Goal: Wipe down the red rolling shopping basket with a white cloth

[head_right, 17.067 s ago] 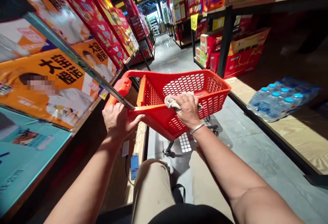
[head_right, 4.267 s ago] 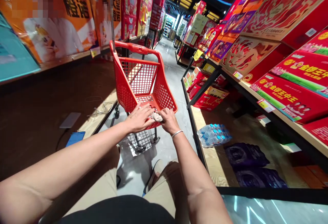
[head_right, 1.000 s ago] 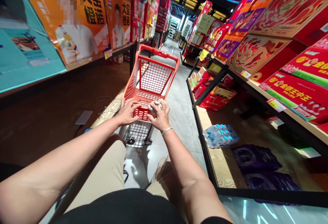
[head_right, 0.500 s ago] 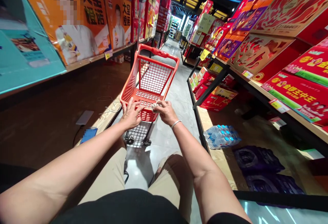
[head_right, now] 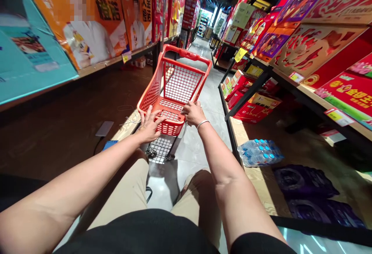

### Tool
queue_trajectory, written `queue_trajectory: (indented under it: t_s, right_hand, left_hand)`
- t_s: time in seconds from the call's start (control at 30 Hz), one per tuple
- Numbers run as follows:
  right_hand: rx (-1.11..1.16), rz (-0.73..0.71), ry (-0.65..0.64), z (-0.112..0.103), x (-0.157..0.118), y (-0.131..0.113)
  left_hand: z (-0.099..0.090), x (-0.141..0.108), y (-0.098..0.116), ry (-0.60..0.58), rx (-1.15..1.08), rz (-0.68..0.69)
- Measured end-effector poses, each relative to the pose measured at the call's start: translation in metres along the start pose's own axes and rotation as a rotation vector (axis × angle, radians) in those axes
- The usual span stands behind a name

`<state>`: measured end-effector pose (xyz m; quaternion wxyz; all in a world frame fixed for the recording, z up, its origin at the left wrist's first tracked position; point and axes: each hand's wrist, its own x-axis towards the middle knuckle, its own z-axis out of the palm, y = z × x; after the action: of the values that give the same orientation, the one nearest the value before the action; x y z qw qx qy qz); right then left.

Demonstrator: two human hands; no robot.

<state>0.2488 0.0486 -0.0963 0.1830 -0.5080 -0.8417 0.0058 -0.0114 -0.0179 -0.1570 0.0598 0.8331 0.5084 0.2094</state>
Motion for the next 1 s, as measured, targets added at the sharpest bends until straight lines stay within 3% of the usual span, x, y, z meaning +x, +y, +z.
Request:
queue_trajectory:
  t_s: [0.17,0.37,0.53,0.73,1.0]
  right_hand:
    - [-0.038,0.036,-0.033,0.001,-0.011,-0.009]
    - [-0.061,0.030,-0.015,0.006,-0.021,-0.019]
    - [0.053,0.066,0.132,0.018,-0.026,-0.022]
    - [0.156,0.201,0.348,0.045,-0.041,-0.025]
    - [0.033,0.405,0.413,0.095,-0.060,-0.038]
  left_hand:
    - [0.000,0.014,-0.006,-0.051,-0.004,0.001]
    - [-0.005,0.049,-0.022,-0.093,-0.034,0.016]
    - [-0.004,0.070,-0.009,-0.150,0.030,0.048]
    - [0.012,0.080,0.020,-0.133,0.064,0.109]
    - [0.020,0.101,0.015,-0.160,0.052,0.125]
